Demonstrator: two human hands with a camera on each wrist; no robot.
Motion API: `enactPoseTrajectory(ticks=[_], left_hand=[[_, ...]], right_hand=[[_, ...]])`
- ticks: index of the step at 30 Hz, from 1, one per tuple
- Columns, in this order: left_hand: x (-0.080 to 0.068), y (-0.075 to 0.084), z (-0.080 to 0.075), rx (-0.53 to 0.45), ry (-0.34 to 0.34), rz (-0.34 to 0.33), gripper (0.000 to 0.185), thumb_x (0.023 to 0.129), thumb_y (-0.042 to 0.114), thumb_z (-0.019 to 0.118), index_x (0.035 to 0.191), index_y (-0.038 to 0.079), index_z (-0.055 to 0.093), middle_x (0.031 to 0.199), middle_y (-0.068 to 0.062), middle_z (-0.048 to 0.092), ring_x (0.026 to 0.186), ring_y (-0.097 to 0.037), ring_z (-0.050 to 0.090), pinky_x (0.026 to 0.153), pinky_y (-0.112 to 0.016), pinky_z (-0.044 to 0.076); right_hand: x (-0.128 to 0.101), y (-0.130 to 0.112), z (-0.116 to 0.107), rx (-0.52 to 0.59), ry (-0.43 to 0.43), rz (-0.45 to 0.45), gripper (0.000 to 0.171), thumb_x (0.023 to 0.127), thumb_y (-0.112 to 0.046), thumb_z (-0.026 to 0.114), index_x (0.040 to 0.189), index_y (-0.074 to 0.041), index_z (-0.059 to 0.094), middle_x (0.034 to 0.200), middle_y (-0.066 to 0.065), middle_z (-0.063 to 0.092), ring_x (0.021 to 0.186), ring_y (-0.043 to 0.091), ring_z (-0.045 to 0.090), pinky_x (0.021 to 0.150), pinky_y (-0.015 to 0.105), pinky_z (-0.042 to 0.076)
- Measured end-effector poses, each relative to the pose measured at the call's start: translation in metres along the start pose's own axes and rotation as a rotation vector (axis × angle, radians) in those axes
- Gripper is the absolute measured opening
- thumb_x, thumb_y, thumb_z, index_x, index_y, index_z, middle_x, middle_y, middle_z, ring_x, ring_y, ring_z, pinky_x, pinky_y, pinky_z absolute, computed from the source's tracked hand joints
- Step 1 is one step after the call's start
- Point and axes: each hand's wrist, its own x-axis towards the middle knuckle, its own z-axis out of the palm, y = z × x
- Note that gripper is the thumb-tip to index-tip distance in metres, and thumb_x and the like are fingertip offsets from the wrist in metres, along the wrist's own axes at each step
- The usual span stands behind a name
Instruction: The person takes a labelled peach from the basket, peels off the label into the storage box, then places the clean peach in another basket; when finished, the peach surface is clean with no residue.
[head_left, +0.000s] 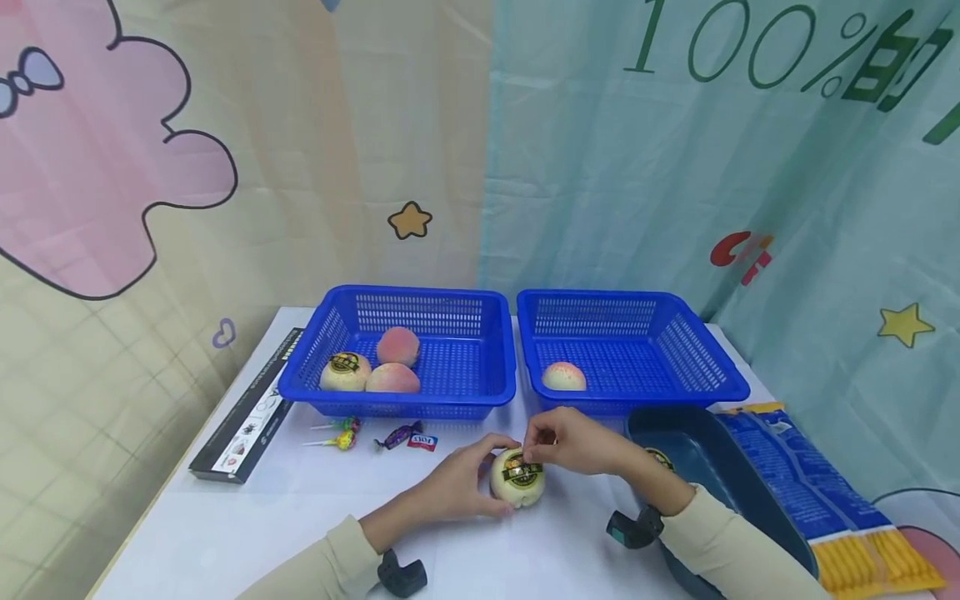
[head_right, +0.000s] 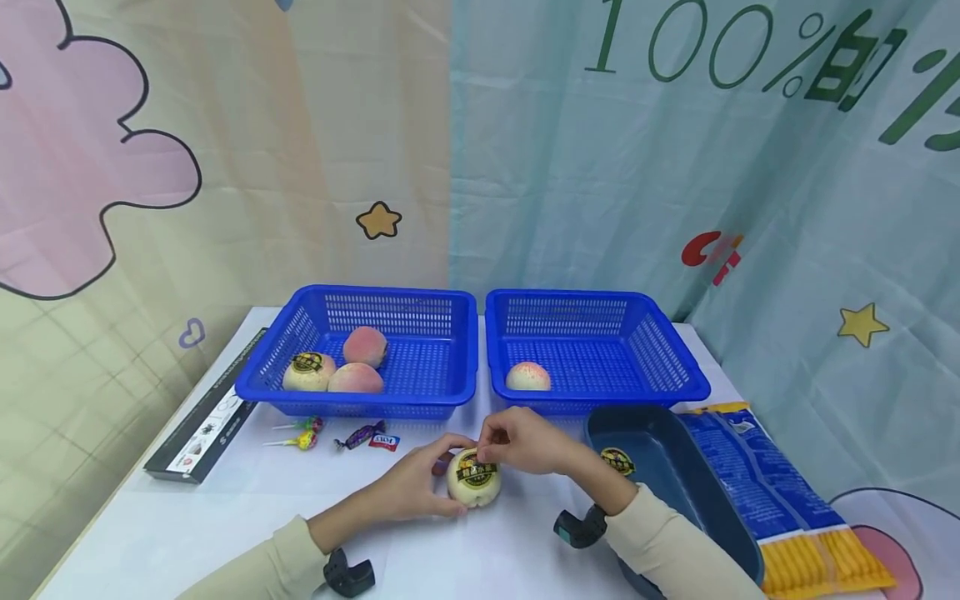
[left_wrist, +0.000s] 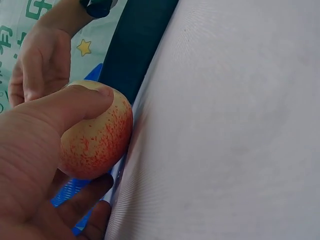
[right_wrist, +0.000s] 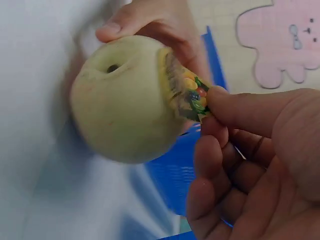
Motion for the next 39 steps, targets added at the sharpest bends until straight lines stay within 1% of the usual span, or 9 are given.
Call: enactPoseTrajectory(ticks=[5,8,12,15,19,24,31,35,39], left_hand=[[0.003,-0.003,-0.002,-0.061,0.009,0.021,0.079,0.075,0.027,0.092,0.141,0.026,0.048,0.137,0.008,0.058,0.119,-0.011,0.058,0.103,-0.037,0.048],[0.003,-0.004,-0.001,-0.082,0.014,0.031,0.077,0.075,0.024,0.092,0.140,0.025,0.049,0.138,0.007,0.058,0.115,-0.012,0.060,0.102,-0.037,0.048],[0.004,-0.003,-0.001,-0.100,0.014,0.023,0.077,0.075,0.021,0.092,0.139,0.026,0.049,0.137,0.007,0.058,0.112,-0.013,0.061,0.101,-0.036,0.049],[0.004,-0.002,-0.001,-0.097,0.010,0.013,0.077,0.075,0.021,0.092,0.139,0.026,0.049,0.137,0.007,0.058,0.113,-0.013,0.061,0.100,-0.035,0.049],[0.003,-0.002,-0.001,-0.102,0.003,0.005,0.076,0.076,0.023,0.091,0.139,0.026,0.049,0.138,0.008,0.057,0.115,-0.014,0.060,0.100,-0.034,0.049],[0.003,-0.004,-0.001,-0.121,-0.001,0.008,0.076,0.077,0.023,0.091,0.139,0.026,0.049,0.139,0.007,0.056,0.116,-0.015,0.060,0.101,-0.034,0.049],[0.002,-0.005,-0.001,-0.134,-0.001,0.024,0.076,0.077,0.020,0.091,0.139,0.023,0.048,0.139,0.006,0.057,0.116,-0.014,0.060,0.101,-0.033,0.049],[0.002,-0.006,-0.001,-0.125,-0.005,0.024,0.077,0.076,0.018,0.091,0.139,0.024,0.047,0.139,0.006,0.056,0.121,-0.014,0.058,0.103,-0.034,0.047],[0.002,-0.007,0.000,-0.123,-0.013,0.024,0.076,0.077,0.020,0.091,0.139,0.024,0.047,0.139,0.005,0.056,0.122,-0.015,0.057,0.104,-0.035,0.047]], right_hand=[[-0.030,-0.016,-0.040,0.083,0.012,-0.077,0.006,0.100,-0.014,0.065,0.097,-0.011,0.069,0.088,0.001,0.066,0.080,0.024,0.059,0.070,0.030,0.054],[-0.059,-0.011,-0.076,0.054,0.030,-0.085,0.008,0.102,-0.015,0.062,0.099,-0.011,0.067,0.089,0.003,0.064,0.081,0.025,0.058,0.069,0.030,0.053],[-0.100,0.021,-0.115,-0.042,0.048,-0.029,0.006,0.102,-0.010,0.061,0.099,-0.010,0.065,0.086,0.001,0.061,0.078,0.018,0.057,0.065,0.028,0.051],[-0.122,0.055,-0.128,-0.093,0.042,0.064,0.007,0.101,-0.005,0.060,0.096,-0.007,0.064,0.086,0.001,0.062,0.075,0.016,0.057,0.064,0.028,0.052],[-0.133,0.089,-0.123,-0.188,0.083,0.263,0.012,0.096,0.002,0.060,0.087,-0.004,0.064,0.080,0.001,0.062,0.069,0.016,0.055,0.060,0.029,0.050],[-0.128,0.101,-0.110,-0.377,0.197,0.450,0.014,0.092,0.001,0.064,0.080,-0.006,0.066,0.072,0.000,0.060,0.063,0.017,0.054,0.055,0.034,0.048],[-0.116,0.102,-0.096,-0.537,0.244,0.565,0.019,0.090,-0.005,0.064,0.072,-0.010,0.064,0.067,0.001,0.054,0.059,0.019,0.051,0.051,0.034,0.043],[-0.111,0.103,-0.088,-0.615,0.281,0.618,0.019,0.089,-0.003,0.063,0.071,-0.006,0.059,0.068,0.007,0.048,0.057,0.024,0.049,0.049,0.035,0.038],[-0.109,0.107,-0.082,-0.666,0.300,0.648,0.017,0.092,-0.001,0.060,0.075,-0.002,0.060,0.071,0.011,0.048,0.060,0.027,0.049,0.050,0.039,0.041]])
